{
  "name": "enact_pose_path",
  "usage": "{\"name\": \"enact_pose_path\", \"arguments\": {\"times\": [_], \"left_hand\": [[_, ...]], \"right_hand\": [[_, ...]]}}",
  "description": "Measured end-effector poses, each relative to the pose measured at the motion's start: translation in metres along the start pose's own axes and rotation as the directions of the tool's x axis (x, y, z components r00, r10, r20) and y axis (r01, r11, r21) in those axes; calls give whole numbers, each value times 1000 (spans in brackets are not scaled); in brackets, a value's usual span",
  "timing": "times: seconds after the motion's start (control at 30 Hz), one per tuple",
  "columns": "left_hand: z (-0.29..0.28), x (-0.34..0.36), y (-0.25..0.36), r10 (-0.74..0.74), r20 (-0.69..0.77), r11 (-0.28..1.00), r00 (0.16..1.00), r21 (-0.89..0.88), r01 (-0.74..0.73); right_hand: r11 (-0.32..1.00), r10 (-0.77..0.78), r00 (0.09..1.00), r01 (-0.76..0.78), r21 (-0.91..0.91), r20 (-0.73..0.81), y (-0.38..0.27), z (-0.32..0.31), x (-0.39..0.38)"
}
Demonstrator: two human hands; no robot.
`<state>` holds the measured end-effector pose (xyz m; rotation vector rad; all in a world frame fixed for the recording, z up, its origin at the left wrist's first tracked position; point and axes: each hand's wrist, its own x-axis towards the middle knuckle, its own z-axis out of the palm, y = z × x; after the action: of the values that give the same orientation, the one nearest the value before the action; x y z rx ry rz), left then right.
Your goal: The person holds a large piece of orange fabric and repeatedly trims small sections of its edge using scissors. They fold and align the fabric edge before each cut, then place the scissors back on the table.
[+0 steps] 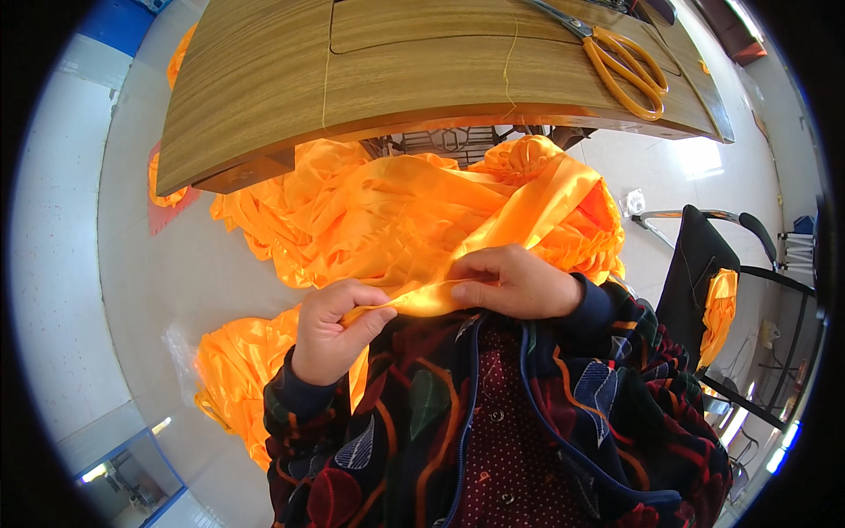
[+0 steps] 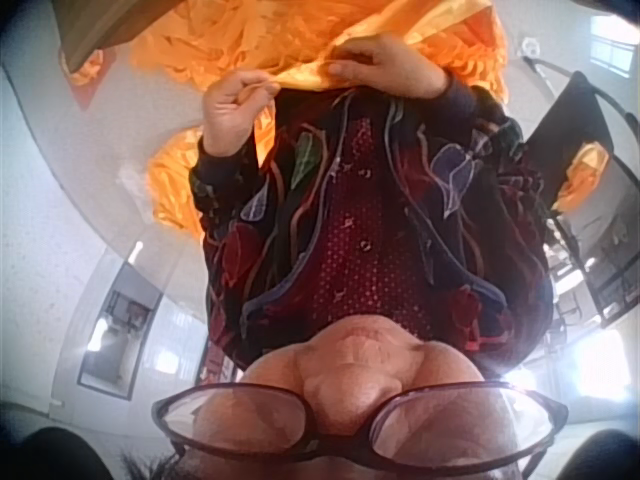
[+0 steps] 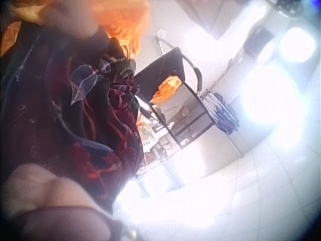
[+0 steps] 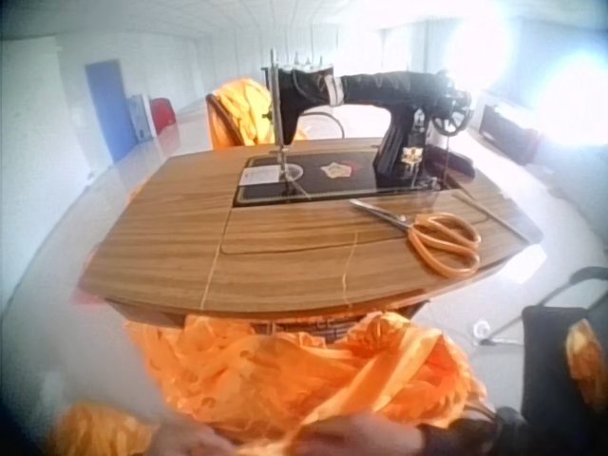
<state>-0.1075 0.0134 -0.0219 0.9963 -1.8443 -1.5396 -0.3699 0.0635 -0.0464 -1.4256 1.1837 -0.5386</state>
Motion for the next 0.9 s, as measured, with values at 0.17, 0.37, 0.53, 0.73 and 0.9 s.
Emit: {"name": "enact_pose_path", "arguments": {"times": [0.17, 0.37, 0.53, 0.73, 0.9], "left_hand": [[5, 2, 0, -22, 74, 1000, 997, 8, 21], [6, 1, 4, -91, 49, 995, 995, -36, 93], [7, 3, 5, -13, 54, 1000, 998, 7, 13], [8, 1, 7, -71, 37, 996, 997, -46, 73], [6, 2, 5, -126, 14, 991, 992, -35, 126]], "right_hand": [[888, 26, 971, -132, 440, 239, 8, 4, 13], [328, -16, 961, -256, 909, 276, 12, 18, 14], [514, 18, 903, -376, 771, 428, 10, 16, 18], [298, 119, 955, -296, 908, 272, 5, 23, 17], [146, 106, 993, -69, 987, 54, 4, 29, 17]]}}
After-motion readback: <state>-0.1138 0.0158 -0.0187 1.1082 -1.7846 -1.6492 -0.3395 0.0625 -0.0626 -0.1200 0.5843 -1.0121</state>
